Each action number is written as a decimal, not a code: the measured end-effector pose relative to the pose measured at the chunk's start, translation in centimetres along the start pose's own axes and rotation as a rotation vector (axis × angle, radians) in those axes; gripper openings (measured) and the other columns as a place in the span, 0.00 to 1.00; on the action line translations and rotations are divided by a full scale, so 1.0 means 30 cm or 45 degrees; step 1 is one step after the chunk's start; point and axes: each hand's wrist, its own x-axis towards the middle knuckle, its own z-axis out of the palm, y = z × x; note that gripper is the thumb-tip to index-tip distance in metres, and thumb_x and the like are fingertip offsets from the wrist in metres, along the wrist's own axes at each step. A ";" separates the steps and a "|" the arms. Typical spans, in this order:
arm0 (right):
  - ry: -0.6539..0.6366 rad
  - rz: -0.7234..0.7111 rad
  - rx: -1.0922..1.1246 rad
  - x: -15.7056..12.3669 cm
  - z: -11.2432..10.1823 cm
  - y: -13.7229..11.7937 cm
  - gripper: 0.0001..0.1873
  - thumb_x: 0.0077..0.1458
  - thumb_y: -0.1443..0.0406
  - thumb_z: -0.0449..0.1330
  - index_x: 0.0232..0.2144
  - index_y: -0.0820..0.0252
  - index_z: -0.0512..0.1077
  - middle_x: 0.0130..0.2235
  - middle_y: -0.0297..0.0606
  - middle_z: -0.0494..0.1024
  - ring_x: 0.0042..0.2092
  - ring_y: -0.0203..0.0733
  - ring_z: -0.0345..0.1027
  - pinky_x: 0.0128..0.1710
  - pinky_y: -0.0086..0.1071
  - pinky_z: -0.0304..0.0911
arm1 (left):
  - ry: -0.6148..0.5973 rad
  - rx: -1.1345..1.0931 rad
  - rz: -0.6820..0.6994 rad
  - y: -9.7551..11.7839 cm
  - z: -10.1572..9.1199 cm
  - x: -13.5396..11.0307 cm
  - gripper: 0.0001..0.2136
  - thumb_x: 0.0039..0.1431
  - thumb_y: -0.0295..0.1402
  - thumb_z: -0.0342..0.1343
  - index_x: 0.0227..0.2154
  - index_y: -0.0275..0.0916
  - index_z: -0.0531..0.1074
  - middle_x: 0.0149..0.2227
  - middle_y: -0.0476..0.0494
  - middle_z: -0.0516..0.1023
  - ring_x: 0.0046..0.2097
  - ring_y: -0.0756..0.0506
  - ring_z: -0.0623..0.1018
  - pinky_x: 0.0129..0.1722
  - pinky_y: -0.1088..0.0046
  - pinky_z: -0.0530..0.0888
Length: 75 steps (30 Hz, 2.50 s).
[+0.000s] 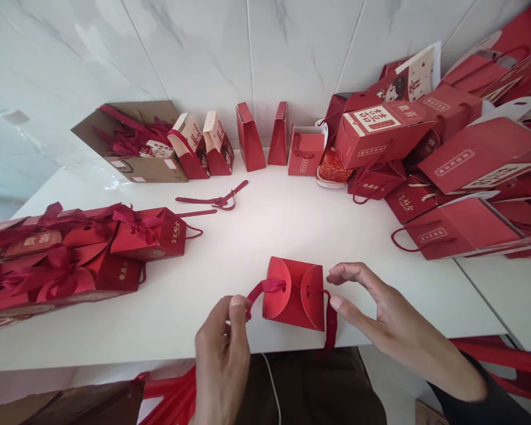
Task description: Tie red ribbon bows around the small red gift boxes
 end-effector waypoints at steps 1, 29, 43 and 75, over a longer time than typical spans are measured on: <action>-0.030 -0.012 0.012 0.001 0.004 0.000 0.18 0.66 0.46 0.55 0.49 0.46 0.67 0.53 0.35 0.76 0.56 0.49 0.70 0.46 0.38 0.70 | -0.040 -0.018 0.020 0.006 0.010 -0.001 0.20 0.70 0.49 0.47 0.31 0.41 0.75 0.29 0.47 0.75 0.33 0.45 0.73 0.30 0.72 0.68; -0.235 0.012 0.303 -0.001 -0.020 -0.081 0.16 0.68 0.51 0.55 0.34 0.53 0.72 0.32 0.29 0.68 0.33 0.37 0.60 0.32 0.31 0.56 | 0.079 -0.033 0.688 0.023 -0.024 0.102 0.05 0.67 0.29 0.57 0.42 0.46 0.75 0.40 0.47 0.76 0.44 0.45 0.76 0.44 0.69 0.72; -0.251 0.015 0.289 0.003 -0.012 -0.094 0.15 0.69 0.50 0.53 0.37 0.52 0.71 0.35 0.28 0.70 0.30 0.35 0.55 0.28 0.30 0.52 | -0.318 -0.231 -0.062 0.075 0.056 0.079 0.18 0.68 0.51 0.51 0.33 0.42 0.74 0.32 0.48 0.75 0.37 0.43 0.73 0.36 0.69 0.67; -0.043 -0.655 0.275 0.082 -0.151 -0.320 0.15 0.71 0.59 0.53 0.56 0.45 0.73 0.54 0.31 0.80 0.57 0.43 0.74 0.55 0.34 0.68 | -0.553 -0.402 0.236 0.173 0.085 0.091 0.20 0.69 0.46 0.52 0.23 0.41 0.70 0.28 0.46 0.76 0.34 0.45 0.74 0.37 0.67 0.70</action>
